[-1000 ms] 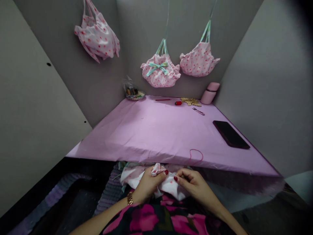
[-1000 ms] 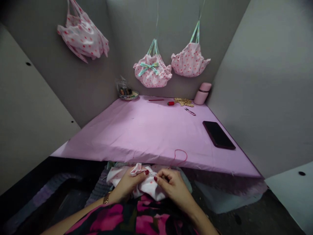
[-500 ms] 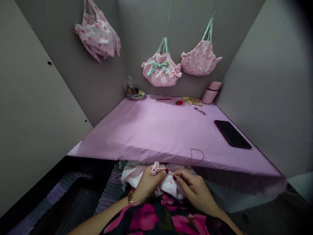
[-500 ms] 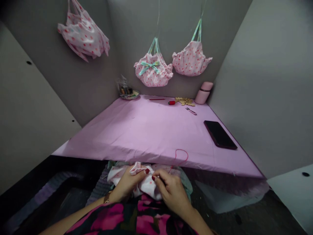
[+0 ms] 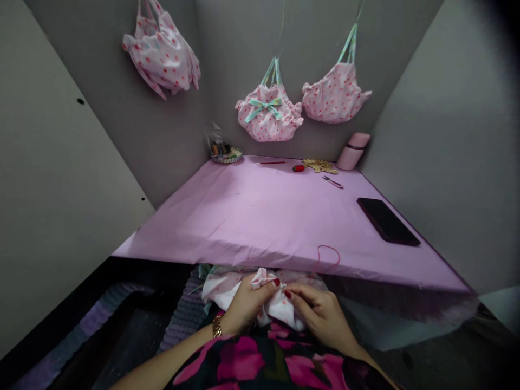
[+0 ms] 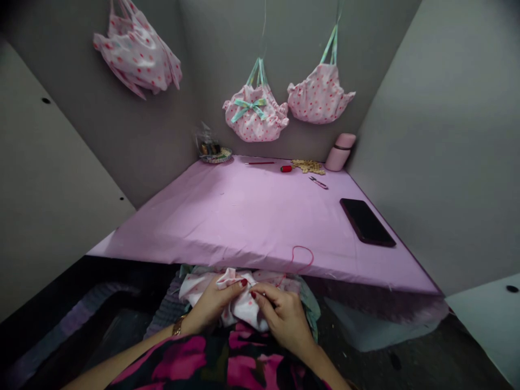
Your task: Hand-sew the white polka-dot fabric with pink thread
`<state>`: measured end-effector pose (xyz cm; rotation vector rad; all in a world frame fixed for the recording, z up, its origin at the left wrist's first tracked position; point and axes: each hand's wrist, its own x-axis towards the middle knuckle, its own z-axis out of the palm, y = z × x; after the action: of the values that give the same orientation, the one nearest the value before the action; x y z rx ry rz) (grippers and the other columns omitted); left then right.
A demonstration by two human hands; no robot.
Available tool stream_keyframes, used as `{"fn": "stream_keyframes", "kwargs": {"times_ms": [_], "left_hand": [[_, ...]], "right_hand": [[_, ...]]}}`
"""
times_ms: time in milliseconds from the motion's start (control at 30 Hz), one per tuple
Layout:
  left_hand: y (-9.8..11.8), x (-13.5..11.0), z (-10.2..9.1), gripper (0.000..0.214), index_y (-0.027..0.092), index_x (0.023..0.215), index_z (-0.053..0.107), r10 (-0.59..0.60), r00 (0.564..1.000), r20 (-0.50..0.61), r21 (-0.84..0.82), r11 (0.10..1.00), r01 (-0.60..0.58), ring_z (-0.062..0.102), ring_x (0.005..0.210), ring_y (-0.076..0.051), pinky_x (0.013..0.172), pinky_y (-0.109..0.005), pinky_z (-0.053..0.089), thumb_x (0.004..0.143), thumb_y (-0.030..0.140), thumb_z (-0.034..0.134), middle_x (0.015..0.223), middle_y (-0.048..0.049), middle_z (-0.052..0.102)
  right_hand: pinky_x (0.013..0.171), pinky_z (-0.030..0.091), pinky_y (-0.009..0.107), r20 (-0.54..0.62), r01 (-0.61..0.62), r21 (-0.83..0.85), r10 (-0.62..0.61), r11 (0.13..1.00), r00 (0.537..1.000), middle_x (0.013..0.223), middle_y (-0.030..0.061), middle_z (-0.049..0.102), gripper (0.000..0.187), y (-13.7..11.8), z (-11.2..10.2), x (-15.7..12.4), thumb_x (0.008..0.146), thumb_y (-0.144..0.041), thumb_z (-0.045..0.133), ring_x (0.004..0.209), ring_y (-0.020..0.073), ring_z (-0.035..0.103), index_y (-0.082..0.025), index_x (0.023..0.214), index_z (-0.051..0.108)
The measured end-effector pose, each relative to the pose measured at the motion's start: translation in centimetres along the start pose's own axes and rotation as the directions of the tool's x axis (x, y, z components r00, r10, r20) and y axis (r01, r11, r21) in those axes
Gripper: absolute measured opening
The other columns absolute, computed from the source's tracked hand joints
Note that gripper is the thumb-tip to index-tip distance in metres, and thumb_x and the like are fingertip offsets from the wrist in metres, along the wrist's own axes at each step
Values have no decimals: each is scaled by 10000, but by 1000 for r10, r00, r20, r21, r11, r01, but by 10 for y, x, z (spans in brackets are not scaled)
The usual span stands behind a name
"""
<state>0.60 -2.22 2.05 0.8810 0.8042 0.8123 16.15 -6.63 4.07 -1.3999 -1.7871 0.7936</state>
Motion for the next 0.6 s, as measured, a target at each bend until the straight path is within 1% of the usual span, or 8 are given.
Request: {"fn": "stream_keyframes", "kwargs": {"times_ms": [67, 200, 300, 433, 533, 600], "left_hand": [[-1, 0, 0, 254, 135, 747, 590, -15, 1000, 2, -11, 1000, 15, 493, 600, -133, 607, -257, 389, 665, 368, 649, 615, 10, 530], [-1, -1, -1, 246, 142, 742, 597, -12, 1000, -16, 14, 1000, 12, 502, 606, -142, 616, -261, 396, 662, 369, 648, 615, 6, 540], [-1, -1, -1, 228, 138, 744, 592, 3, 1000, -2, -11, 1000, -3, 493, 600, -131, 621, -261, 396, 674, 349, 645, 619, 11, 534], [-1, -1, -1, 229, 127, 744, 589, -5, 1000, 17, -25, 1000, 6, 484, 597, -122, 617, -256, 393, 675, 337, 649, 617, 13, 525], [-1, -1, -2, 237, 125, 729, 579, 6, 1000, 9, -4, 1000, -6, 477, 595, -116, 604, -245, 387, 675, 345, 650, 638, 3, 536], [-1, -1, -2, 246, 123, 720, 571, 16, 1000, 4, 14, 1000, -16, 467, 589, -111, 587, -237, 381, 674, 351, 650, 642, -3, 533]], "right_hand": [[649, 457, 211, -21, -23, 0, 23, 1000, 1000, 797, 23, 683, 226, 3, 1, -1, 846, -242, 445, 731, 155, 628, -195, 901, 659], [637, 458, 211, -26, -40, 7, 41, 999, 999, 815, 21, 686, 232, 4, 1, -1, 847, -249, 450, 721, 149, 632, -193, 930, 659], [632, 452, 212, -25, -39, 14, 40, 999, 999, 805, 18, 682, 233, 2, 0, -1, 849, -248, 447, 714, 146, 628, -189, 936, 655], [611, 438, 207, -16, -46, 19, 47, 999, 999, 776, 8, 673, 230, 1, 0, 0, 853, -246, 437, 693, 139, 618, -189, 926, 648], [565, 414, 205, -16, -51, -6, 51, 999, 999, 729, 4, 660, 228, 0, 0, 0, 853, -259, 429, 630, 132, 592, -184, 895, 640], [487, 371, 204, -8, -69, -34, 69, 997, 998, 617, -5, 618, 237, -1, 0, 0, 854, -283, 419, 519, 119, 534, -169, 871, 626]]}}
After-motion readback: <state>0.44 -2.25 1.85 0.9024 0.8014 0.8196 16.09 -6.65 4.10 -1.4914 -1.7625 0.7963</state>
